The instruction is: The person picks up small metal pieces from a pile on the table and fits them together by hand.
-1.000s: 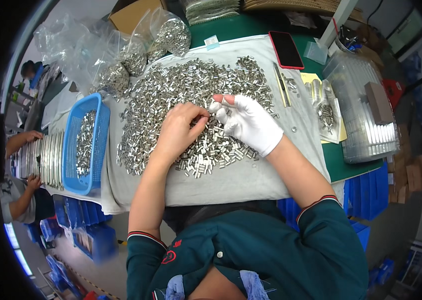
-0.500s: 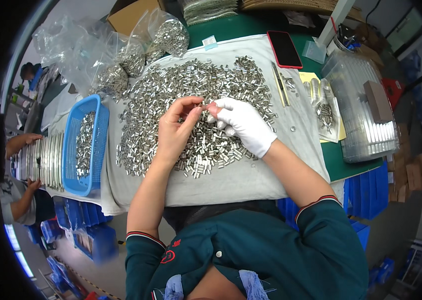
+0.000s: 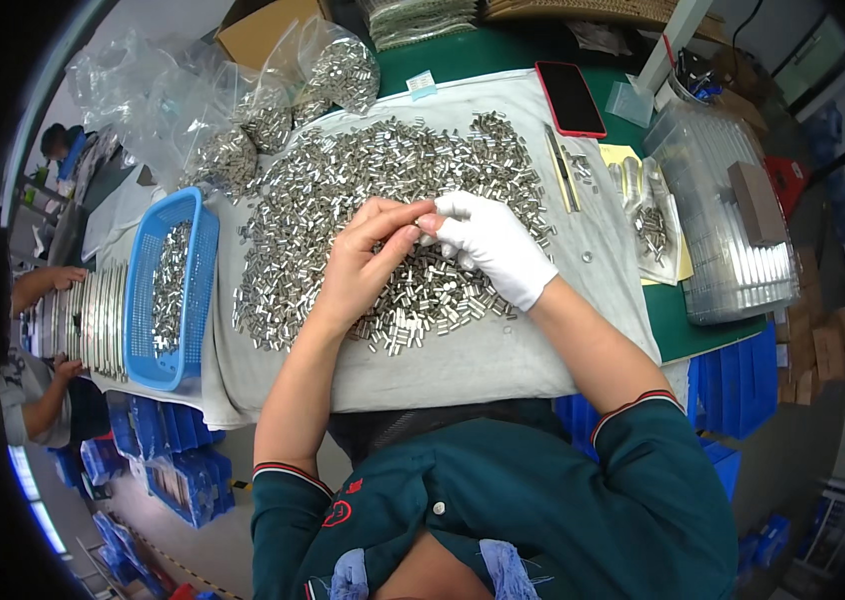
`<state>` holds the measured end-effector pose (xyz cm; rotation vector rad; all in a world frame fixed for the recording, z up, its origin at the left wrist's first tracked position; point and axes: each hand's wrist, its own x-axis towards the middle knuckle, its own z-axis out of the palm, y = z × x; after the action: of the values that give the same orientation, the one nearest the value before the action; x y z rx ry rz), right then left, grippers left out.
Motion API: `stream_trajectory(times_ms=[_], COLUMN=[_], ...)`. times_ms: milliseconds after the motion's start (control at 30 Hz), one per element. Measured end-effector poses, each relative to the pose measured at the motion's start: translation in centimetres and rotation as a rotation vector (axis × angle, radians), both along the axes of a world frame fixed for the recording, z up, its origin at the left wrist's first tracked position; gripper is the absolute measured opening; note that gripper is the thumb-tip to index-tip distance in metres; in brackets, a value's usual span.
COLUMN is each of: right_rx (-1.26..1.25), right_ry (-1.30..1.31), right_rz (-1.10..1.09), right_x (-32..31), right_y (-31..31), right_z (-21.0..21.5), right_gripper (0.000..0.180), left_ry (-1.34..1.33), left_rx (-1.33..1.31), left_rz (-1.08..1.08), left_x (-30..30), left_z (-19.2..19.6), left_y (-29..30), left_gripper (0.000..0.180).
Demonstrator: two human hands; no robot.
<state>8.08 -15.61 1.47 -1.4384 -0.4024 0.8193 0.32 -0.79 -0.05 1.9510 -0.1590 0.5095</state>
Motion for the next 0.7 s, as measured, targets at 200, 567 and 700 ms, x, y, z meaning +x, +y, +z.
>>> stream_trajectory(times_ms=[200, 567, 700], right_rx=[0.04, 0.075, -0.007], right_ry=[0.079, 0.119, 0.049], right_rz=[0.009, 0.003, 0.0], right_x=[0.2, -0.7, -0.7], right_y=[-0.1, 0.2, 0.2], right_z=[-0.3, -0.4, 0.3], right_gripper=[0.022, 0.024, 0.026], left_ry=[0.194, 0.128, 0.085], left_rx=[-0.41, -0.561, -0.434], left_rz=[-0.093, -0.015, 0.0], left_x=[0.0, 0.4, 0.4], left_z=[-0.1, -1.4, -1.3], left_y=[0.1, -0.5, -0.2], left_gripper=[0.026, 0.013, 0.013])
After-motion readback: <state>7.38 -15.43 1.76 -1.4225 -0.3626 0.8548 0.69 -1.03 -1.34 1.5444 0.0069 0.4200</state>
